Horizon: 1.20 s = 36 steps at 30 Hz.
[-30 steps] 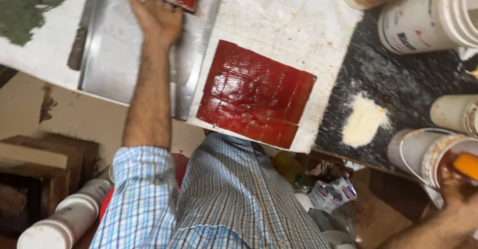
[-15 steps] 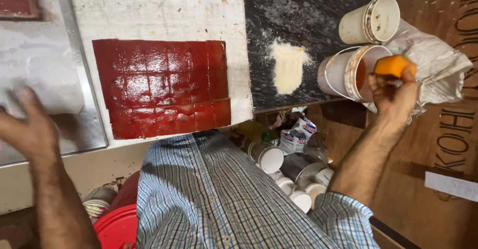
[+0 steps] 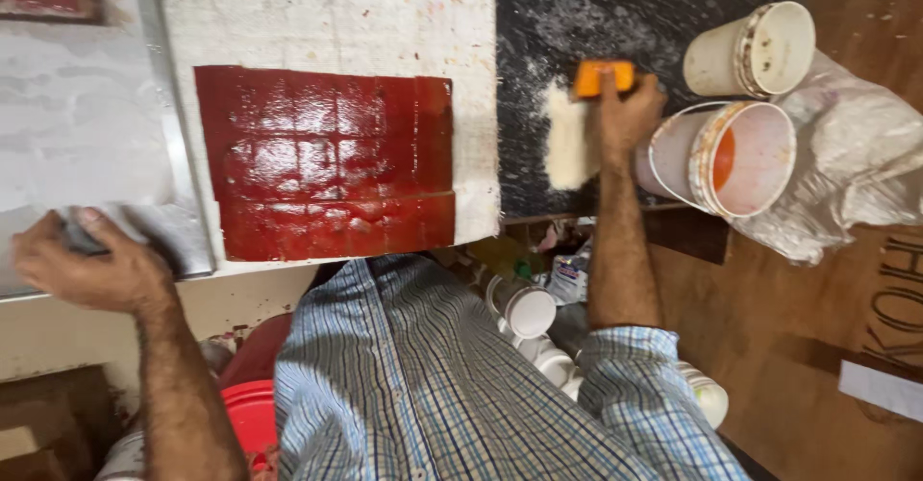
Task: The person repeatedly dips slices of bread into a red liquid in a bucket, then rubs the slices on a pile of white powder on the table. The coated slices are placed onto a metal tray. The process is repeated multiple times.
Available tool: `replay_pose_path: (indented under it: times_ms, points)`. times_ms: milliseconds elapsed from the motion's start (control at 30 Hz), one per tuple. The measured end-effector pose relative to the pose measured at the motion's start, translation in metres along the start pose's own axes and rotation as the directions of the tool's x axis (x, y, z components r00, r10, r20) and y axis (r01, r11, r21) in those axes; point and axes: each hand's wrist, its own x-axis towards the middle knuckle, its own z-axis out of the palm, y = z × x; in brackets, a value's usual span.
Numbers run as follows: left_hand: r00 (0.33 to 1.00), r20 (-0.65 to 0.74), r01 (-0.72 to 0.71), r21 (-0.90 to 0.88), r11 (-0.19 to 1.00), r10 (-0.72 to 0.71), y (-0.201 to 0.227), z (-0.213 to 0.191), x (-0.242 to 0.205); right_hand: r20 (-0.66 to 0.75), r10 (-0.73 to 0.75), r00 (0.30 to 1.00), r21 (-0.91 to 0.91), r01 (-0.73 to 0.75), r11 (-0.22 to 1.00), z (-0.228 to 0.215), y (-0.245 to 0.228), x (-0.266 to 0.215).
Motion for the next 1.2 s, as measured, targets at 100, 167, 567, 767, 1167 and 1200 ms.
replay_pose_path:
  times_ms: [100,167,567,767,1167,1200]
  points:
    - [1.000,0.008,-0.013,0.045,0.999,0.012,0.002,-0.004,-0.002,0.085,0.001,0.996,0.159,-0.014,0.987,-0.011,0.003,-0.001]
    - [1.000,0.021,-0.013,0.026,1.000,0.013,0.011,-0.006,-0.001,0.145,-0.059,0.988,0.288,0.015,0.958,-0.010,-0.006,-0.004]
    - [0.996,0.084,0.009,0.015,1.000,-0.010,0.044,-0.024,0.008,0.226,0.004,0.974,0.457,-0.110,0.883,0.005,-0.078,-0.055]
    - [0.998,0.066,0.006,0.037,0.999,-0.009,0.038,-0.021,0.007,0.436,0.142,0.889,0.228,-0.261,0.938,-0.036,-0.041,-0.003]
    - [0.994,0.089,0.060,0.045,0.997,-0.063,0.029,-0.018,0.005,0.378,-0.050,0.924,0.179,-0.020,0.984,-0.017,-0.021,-0.003]
    - [0.994,0.090,0.053,0.052,0.997,-0.058,0.028,-0.018,0.005,0.330,-0.081,0.940,0.145,0.034,0.989,-0.014,-0.024,-0.009]
